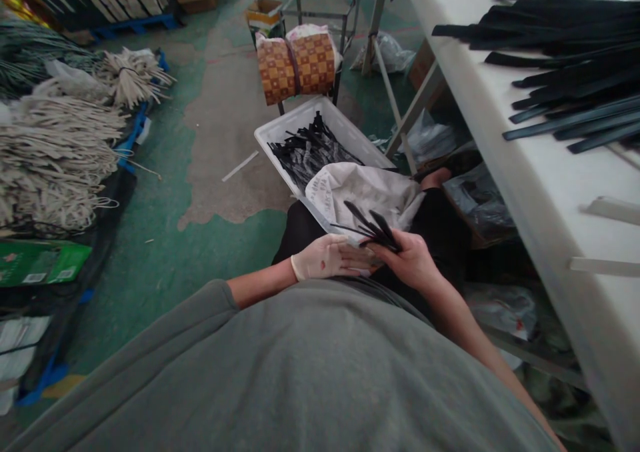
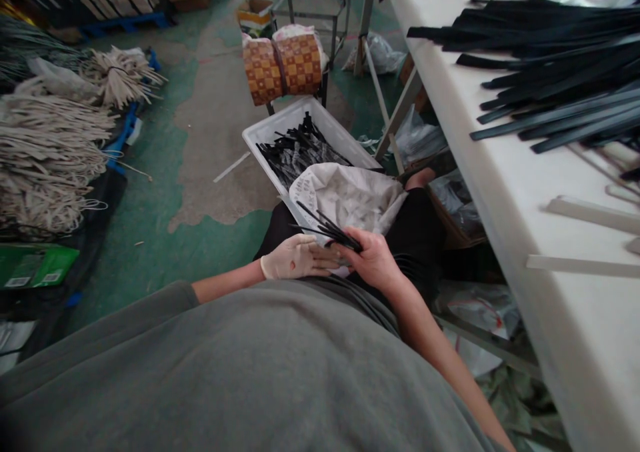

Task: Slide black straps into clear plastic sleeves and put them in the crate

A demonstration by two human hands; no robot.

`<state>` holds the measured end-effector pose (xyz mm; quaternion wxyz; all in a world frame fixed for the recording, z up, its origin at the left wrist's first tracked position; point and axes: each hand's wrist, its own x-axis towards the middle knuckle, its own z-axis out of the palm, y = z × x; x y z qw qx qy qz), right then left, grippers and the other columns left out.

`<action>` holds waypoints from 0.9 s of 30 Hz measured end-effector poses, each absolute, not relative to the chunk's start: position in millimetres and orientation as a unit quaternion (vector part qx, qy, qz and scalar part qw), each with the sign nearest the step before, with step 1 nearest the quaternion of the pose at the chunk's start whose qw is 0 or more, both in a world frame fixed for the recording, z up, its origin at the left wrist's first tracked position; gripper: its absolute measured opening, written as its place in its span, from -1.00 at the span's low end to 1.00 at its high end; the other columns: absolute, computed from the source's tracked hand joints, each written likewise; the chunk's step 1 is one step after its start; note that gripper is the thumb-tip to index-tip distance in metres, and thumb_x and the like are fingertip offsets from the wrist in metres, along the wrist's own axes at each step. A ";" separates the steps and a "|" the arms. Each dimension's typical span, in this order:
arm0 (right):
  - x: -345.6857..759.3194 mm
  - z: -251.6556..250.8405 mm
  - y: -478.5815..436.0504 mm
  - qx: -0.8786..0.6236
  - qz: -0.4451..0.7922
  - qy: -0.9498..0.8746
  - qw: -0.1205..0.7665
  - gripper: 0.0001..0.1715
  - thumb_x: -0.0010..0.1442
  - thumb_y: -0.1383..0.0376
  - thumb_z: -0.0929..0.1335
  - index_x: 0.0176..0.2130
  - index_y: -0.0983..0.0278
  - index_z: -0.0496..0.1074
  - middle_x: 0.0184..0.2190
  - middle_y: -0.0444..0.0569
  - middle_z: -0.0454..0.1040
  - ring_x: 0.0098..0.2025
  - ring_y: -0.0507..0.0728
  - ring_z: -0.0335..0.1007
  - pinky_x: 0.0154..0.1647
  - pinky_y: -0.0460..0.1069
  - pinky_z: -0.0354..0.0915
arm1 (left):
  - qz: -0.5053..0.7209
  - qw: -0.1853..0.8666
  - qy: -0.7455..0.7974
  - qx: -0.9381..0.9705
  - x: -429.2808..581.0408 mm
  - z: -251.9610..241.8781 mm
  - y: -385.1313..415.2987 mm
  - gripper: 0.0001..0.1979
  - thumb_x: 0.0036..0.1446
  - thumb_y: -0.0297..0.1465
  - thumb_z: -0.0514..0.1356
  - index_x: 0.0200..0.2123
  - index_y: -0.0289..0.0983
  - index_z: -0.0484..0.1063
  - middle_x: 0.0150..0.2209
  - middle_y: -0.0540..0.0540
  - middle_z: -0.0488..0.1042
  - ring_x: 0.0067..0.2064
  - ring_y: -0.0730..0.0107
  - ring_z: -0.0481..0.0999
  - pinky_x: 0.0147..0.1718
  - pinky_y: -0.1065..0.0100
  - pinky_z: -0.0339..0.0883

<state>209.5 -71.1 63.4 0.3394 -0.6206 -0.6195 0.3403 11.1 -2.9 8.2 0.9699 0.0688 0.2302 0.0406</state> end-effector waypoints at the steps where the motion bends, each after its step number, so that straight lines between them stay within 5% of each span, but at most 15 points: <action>1: 212.0 66.2 -74.8 -0.626 0.357 -0.597 0.352 -0.77 0.12 0.19 0.38 -0.34 0.29 0.57 -0.51 -0.06 0.55 -0.49 0.09 0.45 -0.46 -0.06 0.33 | 0.048 0.960 0.270 0.048 9.3 2.5 1.7 -0.62 0.26 -0.25 0.06 -0.04 -0.41 0.47 -0.09 -0.34 0.57 -0.02 0.05 0.56 -0.03 0.12 0.37; 6: 228.2 93.2 -103.0 -0.618 0.475 -0.504 0.372 -0.70 0.04 0.09 0.45 -0.43 0.29 0.55 -0.65 -0.10 0.42 -0.65 0.01 0.25 -0.68 -0.10 0.17 | 0.229 0.855 0.464 -0.028 3.4 -28.9 51.6 -0.56 0.30 -0.11 0.02 -0.06 -0.37 0.41 -0.40 -0.17 0.56 -0.36 0.23 0.58 -0.29 0.22 0.47; 12: 237.0 97.8 -118.2 -0.605 0.544 -0.452 0.365 -0.58 0.03 -0.01 0.45 -0.44 0.32 0.58 -0.67 -0.09 0.36 -0.70 -0.05 0.09 -0.74 -0.11 0.00 | 0.434 0.769 0.467 0.052 18.2 -19.3 103.3 -0.74 0.35 -0.39 0.00 -0.04 -0.29 0.43 -0.47 0.00 0.49 -0.53 0.54 0.45 -0.44 0.48 0.36; 15: 236.0 88.5 -105.2 -0.626 0.521 -0.408 0.413 -0.50 0.08 -0.01 0.42 -0.23 0.36 0.61 -0.67 -0.12 0.34 -0.69 -0.06 0.06 -0.71 -0.11 -0.01 | 0.400 0.795 0.412 0.194 33.2 -6.7 86.3 -0.77 0.25 -0.39 0.15 -0.04 -0.24 0.45 -0.44 0.00 0.51 -0.52 0.54 0.45 -0.49 0.49 0.30; 19: 243.4 83.2 -76.7 -0.615 0.483 -0.343 0.520 -0.32 0.13 0.06 0.40 0.12 0.40 0.47 -0.73 -0.28 0.11 -0.63 -0.04 0.05 -0.52 -0.09 0.25 | 0.301 0.808 0.346 0.370 44.4 4.8 47.1 -0.67 0.12 -0.27 0.28 -0.06 -0.26 0.48 -0.42 -0.04 0.54 -0.46 0.50 0.47 -0.41 0.47 0.33; 22: 255.4 83.8 -59.9 -0.580 0.470 -0.312 0.587 -0.27 0.09 0.08 0.43 0.16 0.40 0.43 -0.74 -0.34 0.00 -0.64 -0.05 -0.07 -0.39 -0.03 0.37 | 0.214 0.800 0.317 0.463 47.3 8.7 26.0 -0.63 0.11 -0.20 0.28 -0.07 -0.28 0.52 -0.39 -0.06 0.55 -0.44 0.48 0.46 -0.38 0.45 0.32; 27: 275.3 86.8 -51.9 -0.546 0.438 -0.296 0.650 -0.34 0.03 0.07 0.46 0.05 0.38 0.52 -0.73 -0.33 0.06 -0.65 -0.08 -0.13 -0.44 -0.04 0.37 | 0.110 0.790 0.318 0.513 47.7 3.9 3.2 -0.68 0.09 -0.16 0.29 -0.17 -0.24 0.57 -0.42 -0.05 0.55 -0.44 0.42 0.44 -0.39 0.40 0.30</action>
